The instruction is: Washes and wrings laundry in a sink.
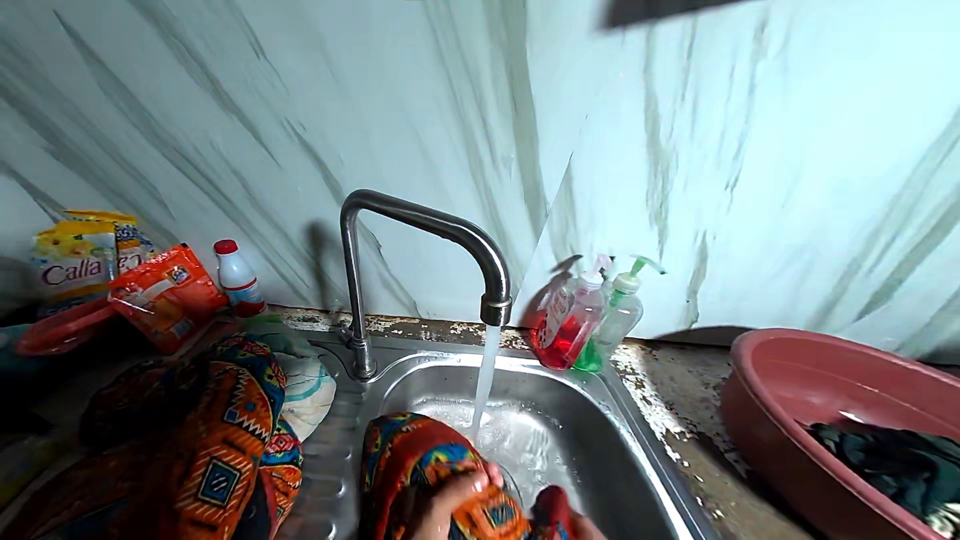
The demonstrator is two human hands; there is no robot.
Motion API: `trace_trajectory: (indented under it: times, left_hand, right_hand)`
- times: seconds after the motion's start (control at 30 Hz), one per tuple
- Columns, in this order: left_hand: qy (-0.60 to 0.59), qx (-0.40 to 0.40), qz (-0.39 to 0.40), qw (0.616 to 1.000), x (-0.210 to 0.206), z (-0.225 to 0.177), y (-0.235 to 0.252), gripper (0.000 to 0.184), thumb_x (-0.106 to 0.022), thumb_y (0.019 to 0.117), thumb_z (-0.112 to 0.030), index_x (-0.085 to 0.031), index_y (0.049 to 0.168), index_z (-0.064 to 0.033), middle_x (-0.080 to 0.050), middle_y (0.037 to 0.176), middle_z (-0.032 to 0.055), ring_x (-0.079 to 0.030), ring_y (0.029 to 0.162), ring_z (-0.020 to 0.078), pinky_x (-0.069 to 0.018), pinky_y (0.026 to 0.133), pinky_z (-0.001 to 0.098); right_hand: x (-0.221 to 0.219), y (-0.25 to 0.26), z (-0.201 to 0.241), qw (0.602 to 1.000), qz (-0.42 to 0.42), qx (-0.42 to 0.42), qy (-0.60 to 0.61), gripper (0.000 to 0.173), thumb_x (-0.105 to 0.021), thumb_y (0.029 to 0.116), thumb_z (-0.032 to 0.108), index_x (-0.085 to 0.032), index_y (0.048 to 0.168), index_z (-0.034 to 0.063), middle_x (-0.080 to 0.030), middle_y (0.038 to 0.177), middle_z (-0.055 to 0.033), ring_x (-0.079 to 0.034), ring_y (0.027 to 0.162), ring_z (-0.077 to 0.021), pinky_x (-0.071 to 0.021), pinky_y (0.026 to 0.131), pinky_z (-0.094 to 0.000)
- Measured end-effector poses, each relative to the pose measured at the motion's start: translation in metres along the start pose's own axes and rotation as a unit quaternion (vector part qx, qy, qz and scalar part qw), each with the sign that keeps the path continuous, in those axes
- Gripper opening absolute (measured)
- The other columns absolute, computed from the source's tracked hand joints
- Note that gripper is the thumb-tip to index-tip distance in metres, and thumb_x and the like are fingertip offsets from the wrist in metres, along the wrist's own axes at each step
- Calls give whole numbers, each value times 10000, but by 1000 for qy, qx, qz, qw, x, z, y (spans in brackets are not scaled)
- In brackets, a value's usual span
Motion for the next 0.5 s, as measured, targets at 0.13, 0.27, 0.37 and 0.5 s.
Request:
trace_trajectory:
  times: [0.13, 0.27, 0.37, 0.5]
  left_hand:
    - [-170, 12, -124, 978, -51, -11, 21, 383, -328, 1105, -219, -627, 918, -70, -711, 781, 65, -720, 720, 159, -620, 675, 316]
    - [-240, 41, -203, 948, -93, -5, 36, 345, -389, 1087, -364, -558, 1062, -64, -655, 804, 112, -681, 715, 222, -593, 631, 420]
    - [-292, 69, -217, 929, -126, 4, 43, 419, -370, 1076, -452, -550, 1124, -76, -645, 902, 124, -663, 814, 249, -565, 685, 470]
    - [-364, 80, -210, 904, -173, 7, 42, 411, -326, 1075, -437, -525, 1214, -105, -596, 1030, 128, -618, 940, 258, -528, 782, 485]
  right_hand:
    - [4, -53, 81, 981, 81, 163, 72, 548, -182, 1092, 524, -610, 1028, 187, -751, 874, 13, -738, 843, -134, -631, 759, -382]
    - [12, -100, 109, 915, 186, 352, 69, 539, -735, 758, 684, -728, 1057, 236, -775, 988, 53, -740, 976, -96, -622, 891, -375]
    - [20, -79, 63, 864, 142, 445, -189, 1095, -864, 705, 558, -372, 1501, -9, -503, 1490, -163, -477, 1399, -181, -424, 1153, -378]
    - [-47, -71, 36, 860, 15, 372, -350, 751, -800, 811, 48, -429, 1427, -166, -542, 1423, -293, -532, 1330, -233, -415, 1111, -319]
Point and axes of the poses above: each hand's wrist, its own y-axis towards the middle knuckle, its own x-axis out of the back of the hand, z = x × y, the point moved 7 cm from there along y, towards the middle knuckle
